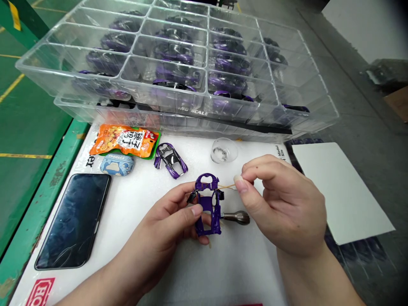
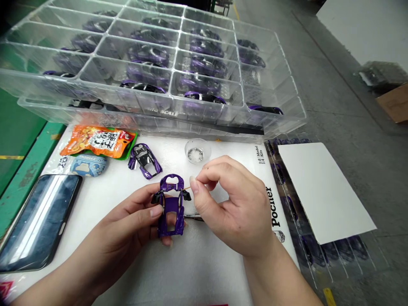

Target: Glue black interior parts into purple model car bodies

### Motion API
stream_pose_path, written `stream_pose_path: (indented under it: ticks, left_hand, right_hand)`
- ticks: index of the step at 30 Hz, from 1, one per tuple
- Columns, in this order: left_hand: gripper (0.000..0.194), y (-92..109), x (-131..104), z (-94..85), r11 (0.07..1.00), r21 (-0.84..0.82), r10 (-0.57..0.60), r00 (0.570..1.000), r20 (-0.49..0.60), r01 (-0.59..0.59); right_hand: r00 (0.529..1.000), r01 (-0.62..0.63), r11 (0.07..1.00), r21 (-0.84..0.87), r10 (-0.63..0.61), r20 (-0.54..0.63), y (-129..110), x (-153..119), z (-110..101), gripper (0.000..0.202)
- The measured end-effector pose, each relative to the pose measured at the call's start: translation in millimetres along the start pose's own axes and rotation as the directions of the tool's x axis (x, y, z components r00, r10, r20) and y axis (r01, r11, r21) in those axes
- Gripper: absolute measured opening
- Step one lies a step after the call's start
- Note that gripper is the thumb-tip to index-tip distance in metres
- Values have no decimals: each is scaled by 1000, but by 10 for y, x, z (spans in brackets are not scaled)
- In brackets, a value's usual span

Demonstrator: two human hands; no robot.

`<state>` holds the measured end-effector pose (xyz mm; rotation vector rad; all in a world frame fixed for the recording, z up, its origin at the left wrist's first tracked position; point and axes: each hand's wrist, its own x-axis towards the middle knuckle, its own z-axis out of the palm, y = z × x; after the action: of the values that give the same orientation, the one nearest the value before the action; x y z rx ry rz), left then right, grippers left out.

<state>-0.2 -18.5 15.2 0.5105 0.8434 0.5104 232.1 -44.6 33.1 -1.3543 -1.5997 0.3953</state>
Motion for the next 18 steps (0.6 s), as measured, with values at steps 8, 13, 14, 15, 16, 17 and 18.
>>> stream_pose_path:
  ticks: [8, 13, 14, 15, 16, 17, 18]
  left_hand:
    - [34, 11, -5, 2, 1000, 16, 3, 1000, 8, -4]
    - [35, 11, 4, 5, 1000, 17, 2, 1000, -1, -2]
    - [35, 11, 5, 2, 1000, 18, 0, 1000, -2, 0]
    - [35, 10, 7, 0, 1000, 19, -1, 1000, -2, 1]
    - [36, 9, 8, -3, 1000, 19, 0, 1000, -2, 0]
    - [36, 8, 9, -5, 1000, 17, 2, 1000, 0, -2]
    - [36, 8, 9, -7, 1000, 16, 3, 1000, 3, -3]
  right_hand:
    - [1000, 8, 1000, -6, -8, 4, 1, 12, 0, 17]
    - [1000, 0, 1000, -10, 0, 4, 1, 5, -1, 16]
    - [1000, 1, 1000, -12, -1, 4, 0, 5, -1, 16]
    - [1000, 2, 1000, -14, -2, 5, 0, 5, -2, 16]
    - [1000, 3, 1000, -15, -2, 3, 0, 6, -1, 16]
    - [1000, 3, 1000, -16, -3, 2, 0, 7, 0, 16]
    - [1000, 3, 1000, -17, -3, 3, 1, 8, 1, 16]
